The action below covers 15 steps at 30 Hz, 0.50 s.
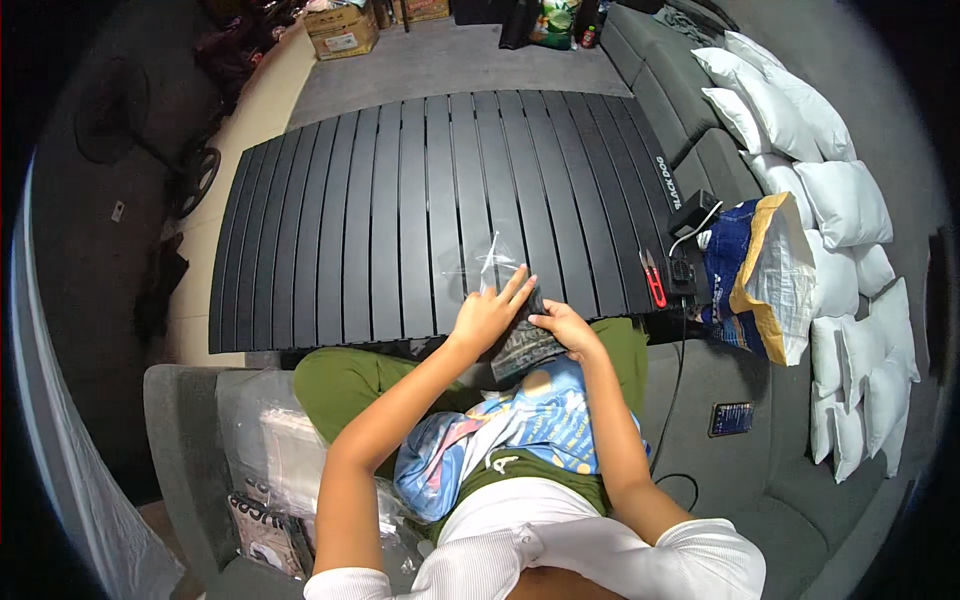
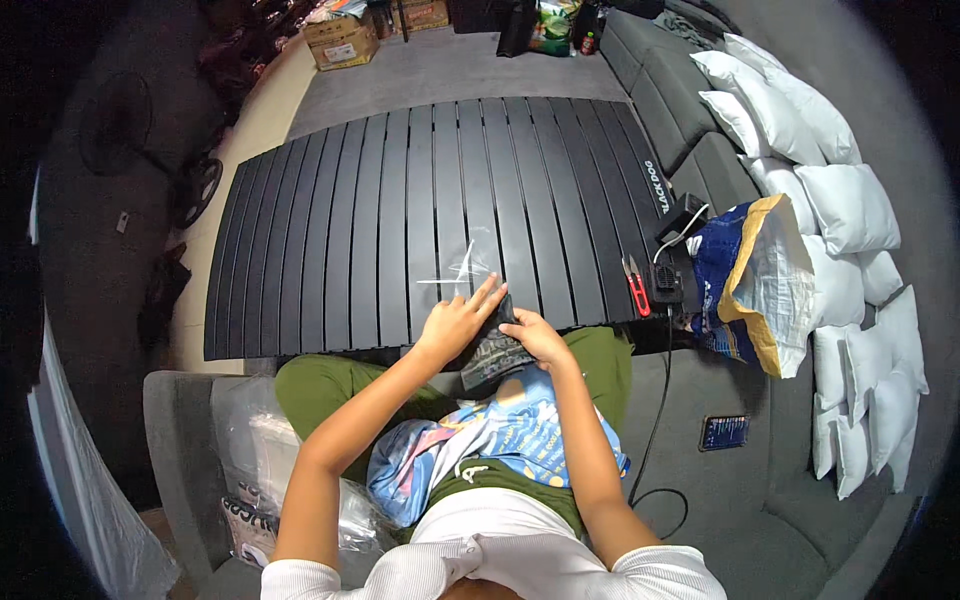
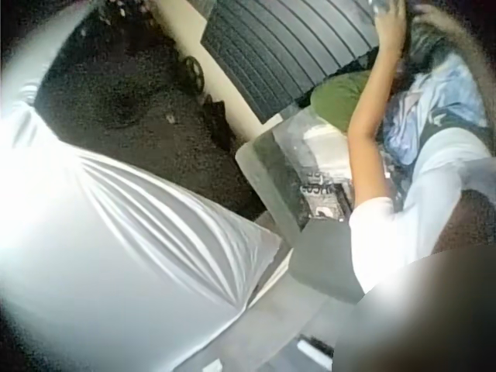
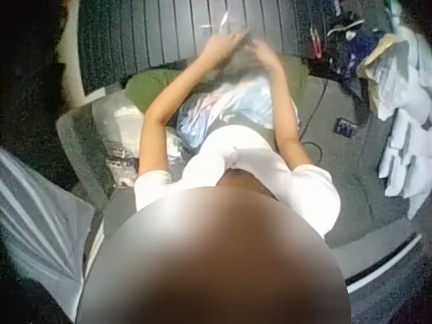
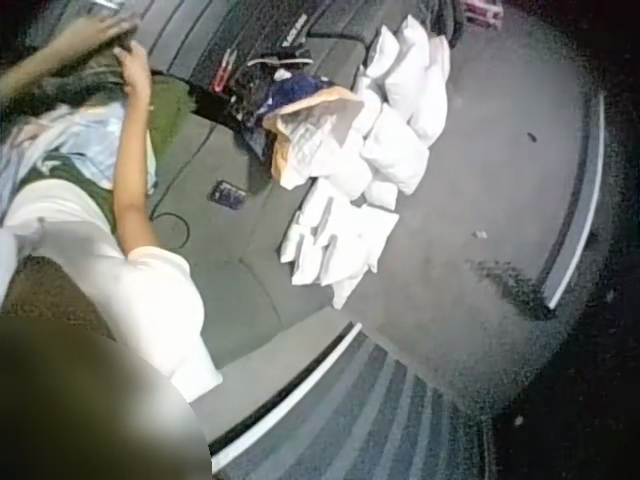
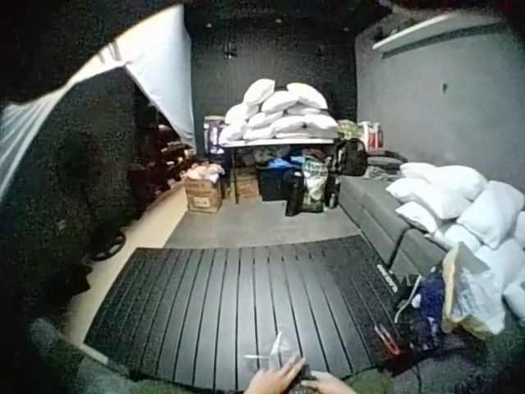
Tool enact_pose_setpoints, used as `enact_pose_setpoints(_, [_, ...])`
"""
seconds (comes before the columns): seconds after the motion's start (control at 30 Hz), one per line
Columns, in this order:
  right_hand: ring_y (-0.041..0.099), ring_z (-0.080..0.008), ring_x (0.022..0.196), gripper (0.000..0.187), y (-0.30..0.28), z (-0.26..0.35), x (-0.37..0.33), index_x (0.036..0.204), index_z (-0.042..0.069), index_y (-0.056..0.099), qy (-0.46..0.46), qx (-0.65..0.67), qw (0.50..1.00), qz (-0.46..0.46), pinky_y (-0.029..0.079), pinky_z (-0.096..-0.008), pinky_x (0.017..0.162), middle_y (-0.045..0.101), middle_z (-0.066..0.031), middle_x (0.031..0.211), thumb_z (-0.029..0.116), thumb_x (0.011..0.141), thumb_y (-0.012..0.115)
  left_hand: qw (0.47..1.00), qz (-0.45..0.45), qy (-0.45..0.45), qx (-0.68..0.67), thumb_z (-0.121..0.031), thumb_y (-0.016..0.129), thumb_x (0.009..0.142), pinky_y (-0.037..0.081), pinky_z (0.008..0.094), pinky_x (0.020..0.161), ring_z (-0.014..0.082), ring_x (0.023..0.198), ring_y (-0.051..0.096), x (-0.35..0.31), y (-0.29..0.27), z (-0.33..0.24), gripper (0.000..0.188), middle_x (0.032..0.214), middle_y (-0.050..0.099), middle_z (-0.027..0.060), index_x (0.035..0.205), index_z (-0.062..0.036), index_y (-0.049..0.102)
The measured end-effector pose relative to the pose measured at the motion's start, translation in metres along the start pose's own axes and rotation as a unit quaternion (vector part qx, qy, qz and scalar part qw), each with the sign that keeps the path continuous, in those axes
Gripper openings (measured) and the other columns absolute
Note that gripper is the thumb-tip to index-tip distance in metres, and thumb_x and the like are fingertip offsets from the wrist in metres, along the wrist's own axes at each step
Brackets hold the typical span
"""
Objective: The recorder folds a camouflage-patterned cloth item and places it into a small clear plastic bag.
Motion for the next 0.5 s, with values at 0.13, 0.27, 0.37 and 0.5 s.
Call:
enact_pose_setpoints(0.13, [0.057, -0.0114, 0.078, 0.021, 0.001, 0.002, 0.004, 0.103, -0.003, 0.058, 0.003, -0.096, 0.995, 0.029, 0.045, -0.0252, 0.072, 0.063, -0.0043, 0.089, 0.004, 0.084, 0.052, 1.000, 0.001, -0.002, 0.003, -0.012, 0.055, 0.073, 0.050, 0.0281, 0.053, 0.0161, 0.066, 0.060, 0.000, -0.010, 0.001, 0.069, 0.143, 0.029, 0.0063, 0.137, -0.0180, 0.030])
enact_pose_setpoints(0.27, [0.059, -0.0123, 0.076, 0.020, -0.005, 0.009, 0.008, 0.102, -0.001, 0.058, 0.008, 0.015, 1.000, -0.014, 0.047, -0.0259, 0.068, 0.063, -0.0048, 0.089, 0.009, 0.086, 0.051, 0.999, -0.030, 0.009, 0.007, -0.011, 0.055, 0.072, 0.046, 0.0256, 0.050, 0.0142, 0.060, 0.054, -0.008, -0.020, -0.006, 0.072, 0.143, 0.030, 0.0052, 0.138, -0.0214, 0.029])
enact_pose_setpoints(0.37, [0.062, -0.0130, 0.071, 0.021, -0.013, 0.018, 0.003, 0.104, 0.002, 0.057, -0.033, 0.181, 0.983, -0.026, 0.050, -0.0258, 0.063, 0.064, -0.0055, 0.089, 0.013, 0.088, 0.052, 0.998, -0.059, 0.017, 0.007, -0.009, 0.055, 0.071, 0.046, 0.0248, 0.050, 0.0137, 0.060, 0.051, -0.013, -0.032, -0.008, 0.073, 0.142, 0.030, 0.0034, 0.138, -0.0250, 0.030])
enact_pose_setpoints(0.5, [0.063, -0.0130, 0.072, 0.021, -0.017, 0.026, -0.010, 0.104, 0.003, 0.058, -0.041, 0.221, 0.974, 0.000, 0.051, -0.0258, 0.065, 0.064, -0.0046, 0.087, 0.017, 0.089, 0.053, 0.995, -0.078, 0.056, -0.024, -0.011, 0.054, 0.072, 0.046, 0.0259, 0.059, 0.0133, 0.071, 0.051, -0.017, -0.051, -0.009, 0.068, 0.140, 0.035, 0.0037, 0.135, -0.0281, 0.035])
Point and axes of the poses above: each hand's wrist, its own x-axis towards the middle knuckle, its own y-axis out of the palm, z = x × y, the point moved 6 cm from there along x, towards the middle knuckle
